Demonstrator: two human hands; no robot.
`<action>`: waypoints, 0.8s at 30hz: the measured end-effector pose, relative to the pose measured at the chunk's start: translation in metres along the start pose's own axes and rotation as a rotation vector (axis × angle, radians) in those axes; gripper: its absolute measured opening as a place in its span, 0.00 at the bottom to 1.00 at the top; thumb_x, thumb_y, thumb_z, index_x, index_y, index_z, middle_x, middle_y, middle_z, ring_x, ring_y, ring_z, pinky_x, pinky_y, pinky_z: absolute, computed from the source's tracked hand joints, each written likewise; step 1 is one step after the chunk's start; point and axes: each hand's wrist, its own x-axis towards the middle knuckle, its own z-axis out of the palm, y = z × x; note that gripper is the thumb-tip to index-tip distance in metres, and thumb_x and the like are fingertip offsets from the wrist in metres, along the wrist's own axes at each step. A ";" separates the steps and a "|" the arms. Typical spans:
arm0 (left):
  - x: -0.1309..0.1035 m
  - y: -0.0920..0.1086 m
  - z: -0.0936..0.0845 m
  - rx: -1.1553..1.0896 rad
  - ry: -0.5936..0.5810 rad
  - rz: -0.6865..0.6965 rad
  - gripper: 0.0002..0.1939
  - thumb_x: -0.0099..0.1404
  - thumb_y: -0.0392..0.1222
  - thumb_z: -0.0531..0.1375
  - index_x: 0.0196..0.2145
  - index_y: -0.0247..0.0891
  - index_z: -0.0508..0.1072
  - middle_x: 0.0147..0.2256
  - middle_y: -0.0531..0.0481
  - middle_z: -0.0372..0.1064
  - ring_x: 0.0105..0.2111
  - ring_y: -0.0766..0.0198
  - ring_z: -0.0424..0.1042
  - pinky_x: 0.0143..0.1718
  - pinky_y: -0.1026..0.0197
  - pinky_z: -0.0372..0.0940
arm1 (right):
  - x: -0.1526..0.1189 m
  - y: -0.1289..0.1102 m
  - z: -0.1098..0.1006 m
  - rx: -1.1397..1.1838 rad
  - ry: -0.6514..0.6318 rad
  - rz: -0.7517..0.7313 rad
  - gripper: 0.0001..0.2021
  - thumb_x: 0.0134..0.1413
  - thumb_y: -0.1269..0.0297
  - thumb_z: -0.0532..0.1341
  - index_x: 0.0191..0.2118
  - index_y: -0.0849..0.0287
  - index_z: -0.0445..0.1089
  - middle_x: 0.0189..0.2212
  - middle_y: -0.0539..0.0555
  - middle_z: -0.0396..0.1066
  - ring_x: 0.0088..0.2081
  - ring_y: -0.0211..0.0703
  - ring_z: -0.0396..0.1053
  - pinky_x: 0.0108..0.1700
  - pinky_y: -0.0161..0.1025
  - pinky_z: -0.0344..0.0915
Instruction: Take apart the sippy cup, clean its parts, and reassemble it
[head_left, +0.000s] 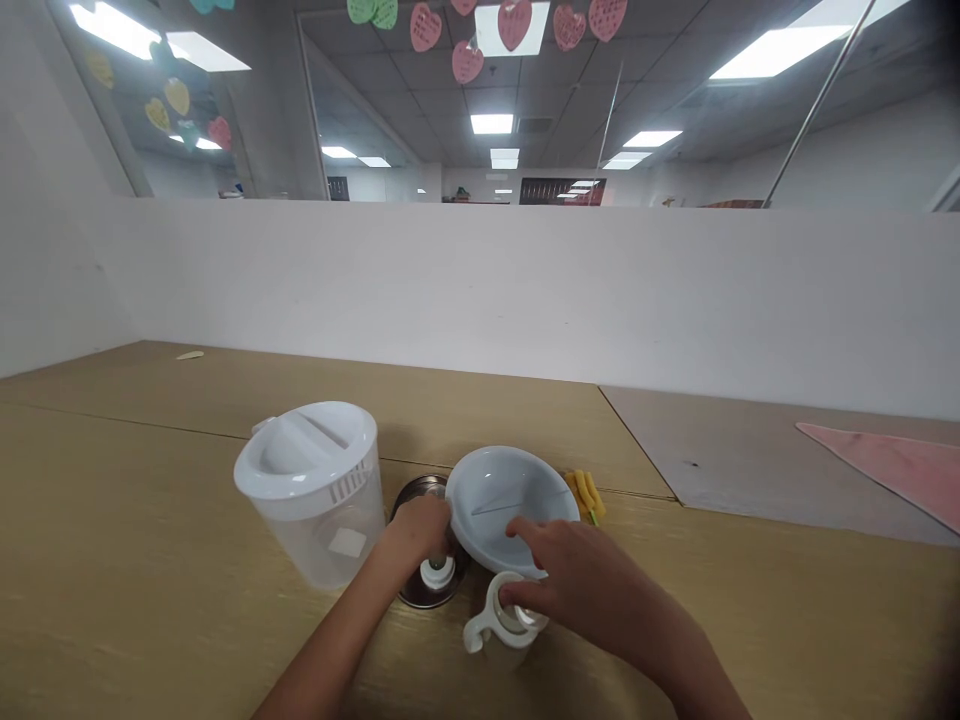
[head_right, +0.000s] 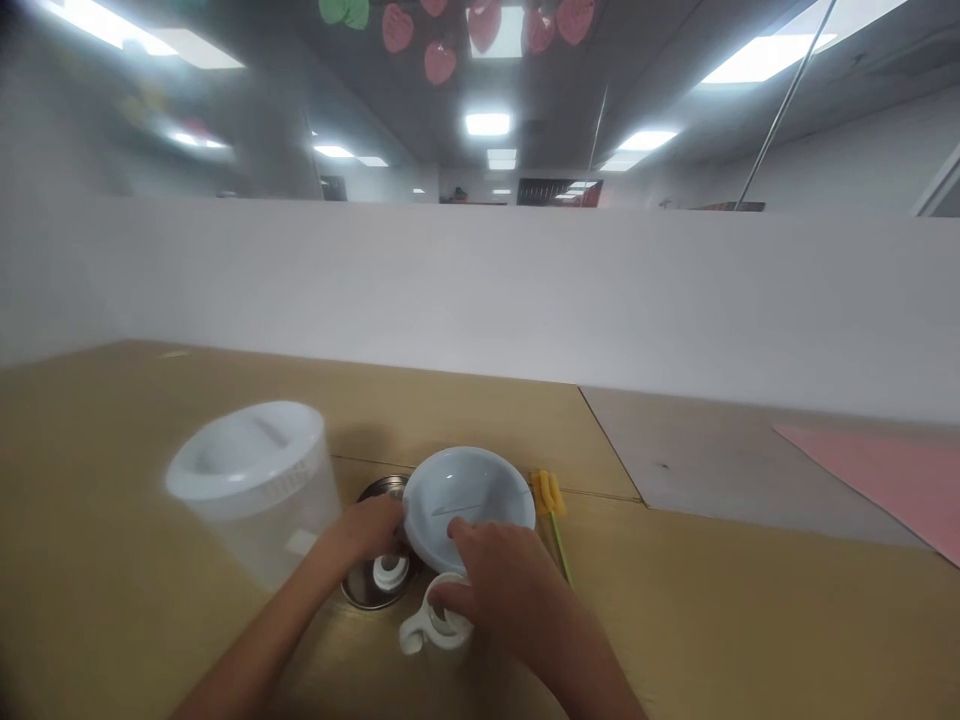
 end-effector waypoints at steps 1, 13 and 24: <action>0.000 0.000 0.000 -0.006 -0.008 -0.005 0.17 0.50 0.40 0.63 0.39 0.34 0.75 0.41 0.37 0.73 0.40 0.50 0.73 0.36 0.60 0.68 | 0.000 -0.001 -0.001 0.002 -0.009 0.007 0.11 0.48 0.57 0.60 0.33 0.60 0.67 0.21 0.50 0.67 0.24 0.39 0.64 0.24 0.33 0.43; -0.035 -0.004 -0.024 -0.087 0.211 0.131 0.15 0.54 0.25 0.51 0.34 0.37 0.72 0.37 0.46 0.71 0.39 0.59 0.70 0.38 0.62 0.63 | -0.001 -0.004 -0.005 0.031 0.033 0.029 0.17 0.53 0.55 0.58 0.46 0.59 0.66 0.34 0.57 0.73 0.36 0.50 0.70 0.34 0.40 0.60; -0.073 0.039 -0.041 -0.216 0.730 0.651 0.10 0.67 0.32 0.48 0.34 0.38 0.67 0.35 0.52 0.68 0.37 0.67 0.65 0.43 0.64 0.62 | 0.013 -0.003 0.007 0.289 0.402 -0.195 0.23 0.49 0.72 0.57 0.52 0.56 0.58 0.43 0.55 0.67 0.38 0.43 0.69 0.40 0.40 0.64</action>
